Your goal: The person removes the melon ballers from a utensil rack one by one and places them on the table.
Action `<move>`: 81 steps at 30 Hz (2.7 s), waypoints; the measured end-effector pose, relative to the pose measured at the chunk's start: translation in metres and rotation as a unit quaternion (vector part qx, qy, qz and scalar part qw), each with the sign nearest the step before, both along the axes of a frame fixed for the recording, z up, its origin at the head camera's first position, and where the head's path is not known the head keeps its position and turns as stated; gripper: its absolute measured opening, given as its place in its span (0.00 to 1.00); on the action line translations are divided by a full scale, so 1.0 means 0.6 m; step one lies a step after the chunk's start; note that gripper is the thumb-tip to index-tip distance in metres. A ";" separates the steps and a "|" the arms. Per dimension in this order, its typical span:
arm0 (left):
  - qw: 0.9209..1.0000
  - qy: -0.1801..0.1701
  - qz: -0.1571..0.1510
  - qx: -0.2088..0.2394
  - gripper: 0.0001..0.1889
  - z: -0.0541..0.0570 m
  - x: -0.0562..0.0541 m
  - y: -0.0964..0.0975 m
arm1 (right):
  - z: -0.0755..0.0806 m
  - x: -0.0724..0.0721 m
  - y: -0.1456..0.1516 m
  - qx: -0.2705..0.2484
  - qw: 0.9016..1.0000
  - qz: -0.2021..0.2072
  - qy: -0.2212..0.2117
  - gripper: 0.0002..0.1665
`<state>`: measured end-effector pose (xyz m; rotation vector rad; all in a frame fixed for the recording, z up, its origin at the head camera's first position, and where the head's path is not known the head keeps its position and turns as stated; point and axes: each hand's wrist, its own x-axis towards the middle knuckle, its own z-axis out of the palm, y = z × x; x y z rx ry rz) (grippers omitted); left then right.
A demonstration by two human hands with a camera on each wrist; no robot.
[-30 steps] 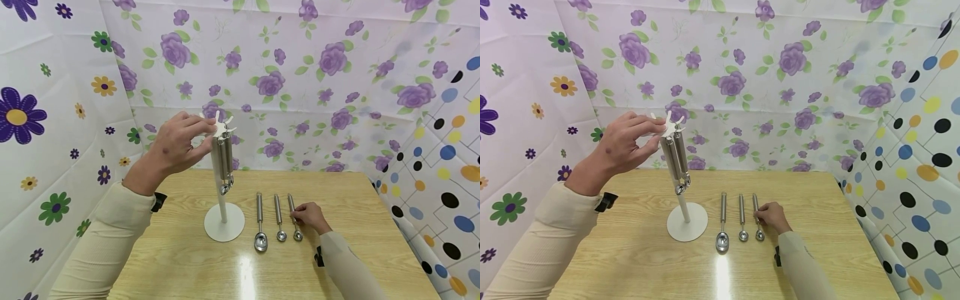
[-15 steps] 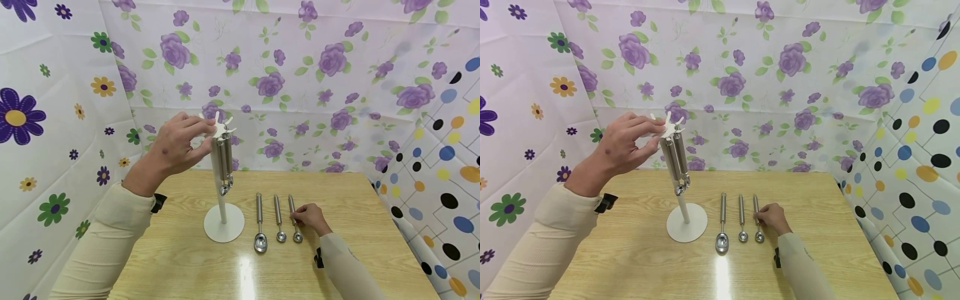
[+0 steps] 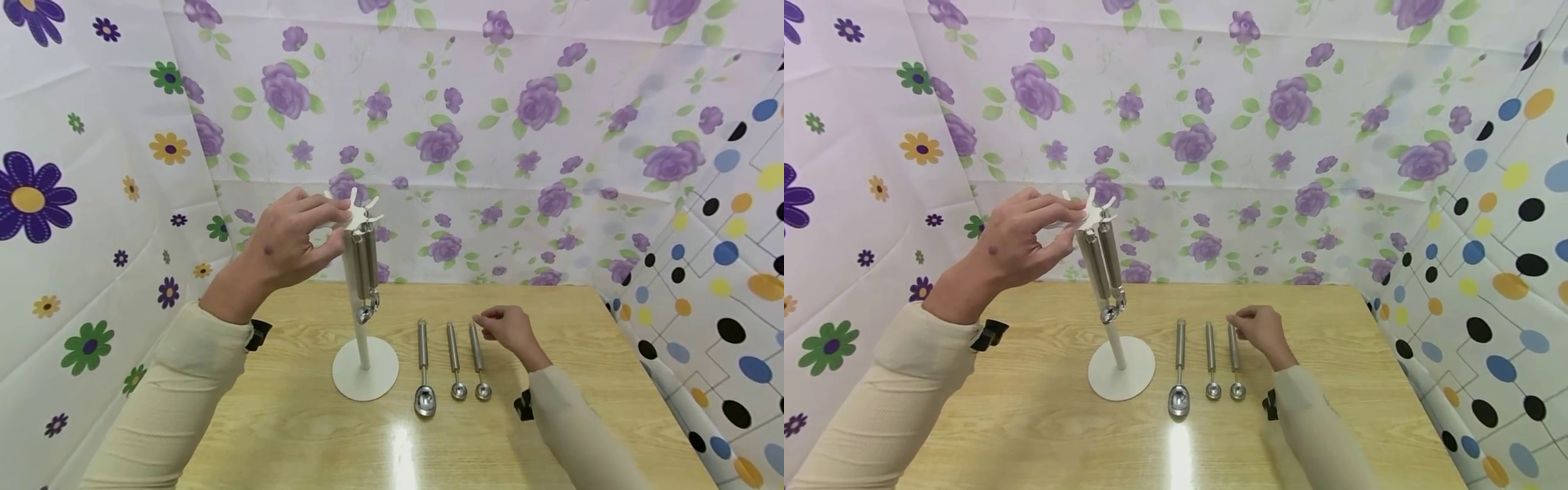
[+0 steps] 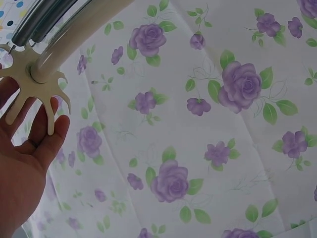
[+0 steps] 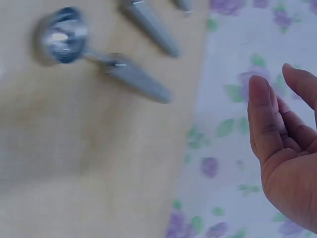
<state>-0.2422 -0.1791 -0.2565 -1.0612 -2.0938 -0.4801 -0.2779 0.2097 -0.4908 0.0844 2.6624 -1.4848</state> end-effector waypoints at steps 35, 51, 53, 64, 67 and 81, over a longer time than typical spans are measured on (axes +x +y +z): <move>0.995 -0.045 -0.084 0.020 0.13 0.002 -0.012 -0.016 | 0.233 0.005 -0.149 -0.106 0.962 0.217 0.124 0.19; 0.995 -0.052 -0.085 0.025 0.10 0.003 -0.011 -0.014 | 0.274 0.004 -0.231 -0.113 0.941 0.281 0.154 0.23; 0.995 -0.056 -0.082 0.025 0.11 0.003 -0.011 -0.014 | 0.276 0.003 -0.238 -0.119 0.935 0.296 0.157 0.23; 0.994 -0.067 -0.083 0.034 0.11 0.003 -0.011 -0.014 | 0.283 0.005 -0.260 -0.120 0.926 0.313 0.173 0.21; 0.994 -0.068 -0.083 0.033 0.11 0.002 -0.011 -0.013 | 0.284 0.007 -0.263 -0.121 0.927 0.312 0.171 0.20; 0.994 -0.057 -0.087 0.036 0.10 0.001 -0.012 -0.012 | 0.299 0.009 -0.238 -0.090 0.935 0.294 0.178 0.17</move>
